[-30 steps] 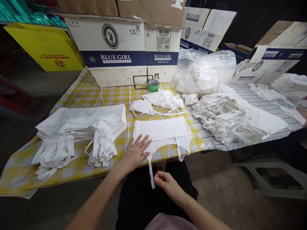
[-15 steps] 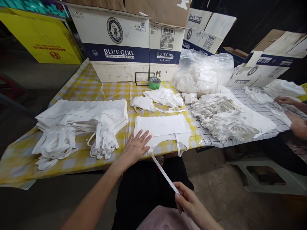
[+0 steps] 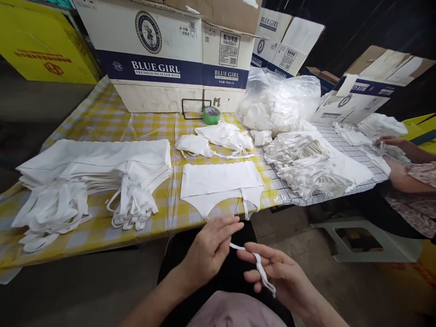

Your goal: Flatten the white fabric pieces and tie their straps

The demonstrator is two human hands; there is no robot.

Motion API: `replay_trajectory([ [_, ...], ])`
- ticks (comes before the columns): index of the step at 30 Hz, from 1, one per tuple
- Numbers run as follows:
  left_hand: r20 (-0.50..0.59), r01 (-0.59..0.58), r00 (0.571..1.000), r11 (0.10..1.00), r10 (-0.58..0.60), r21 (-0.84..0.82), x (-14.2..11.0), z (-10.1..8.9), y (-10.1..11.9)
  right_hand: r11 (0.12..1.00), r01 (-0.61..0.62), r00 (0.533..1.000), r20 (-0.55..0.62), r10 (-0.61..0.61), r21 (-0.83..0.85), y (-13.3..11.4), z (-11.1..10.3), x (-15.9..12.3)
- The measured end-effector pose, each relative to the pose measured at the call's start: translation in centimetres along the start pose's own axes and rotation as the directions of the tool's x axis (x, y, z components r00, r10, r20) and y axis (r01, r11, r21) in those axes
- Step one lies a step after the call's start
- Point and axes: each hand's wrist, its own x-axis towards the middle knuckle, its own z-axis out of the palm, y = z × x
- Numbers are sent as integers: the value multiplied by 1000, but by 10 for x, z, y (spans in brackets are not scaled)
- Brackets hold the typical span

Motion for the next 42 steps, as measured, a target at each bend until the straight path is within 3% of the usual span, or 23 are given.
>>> replay_trajectory([
  [2,-8,-30,1000,996,29,-87,-2,-1,16,1000,-2,1000,-5,2,-7,-9,6,9],
  [6,38,-106,993,992,108,-63,-2,-3,26,997,49,998,-33,-51,-57,-16,16,26],
  [10,1,-118,993,992,118,33,1,1,18,998,56,998,8,-56,-41,-16,22,37],
  [16,37,-257,966,957,255,135,1,5,-2,998,-23,1000,-6,24,64,-11,18,44],
  [19,-9,-281,959,950,284,133,1,6,-6,995,-64,998,-5,65,74,-11,18,45],
  [22,-84,-216,973,976,214,-23,4,7,-4,998,-59,998,4,59,30,-11,20,47],
  [25,-108,91,986,958,-125,-273,7,6,0,980,-12,1000,-29,6,-199,-11,18,50],
  [27,-37,346,920,851,-391,-394,10,4,0,845,112,977,-96,-189,-524,-11,13,53],
  [28,18,442,875,782,-485,-439,11,4,-1,691,190,933,-90,-347,-697,-10,9,56],
  [30,140,554,806,648,-575,-522,12,4,-4,245,291,780,82,-620,-925,-10,0,61],
  [32,249,605,763,524,-597,-599,13,6,-9,-187,321,672,363,-645,-928,-12,-7,68],
  [34,329,634,734,426,-594,-645,13,10,-13,-468,356,663,571,-484,-809,-17,-11,76],
  [36,378,647,720,365,-582,-669,12,13,-16,-590,408,676,665,-317,-697,-21,-12,84],
  [38,403,644,724,340,-559,-686,11,13,-18,-609,457,679,696,-233,-649,-25,-9,94],
  [40,416,639,733,337,-538,-691,10,8,-21,-578,475,662,703,-262,-663,-25,-6,104],
  [42,369,623,752,406,-547,-668,12,-2,-28,-488,461,652,656,-380,-741,-24,-1,114],
])
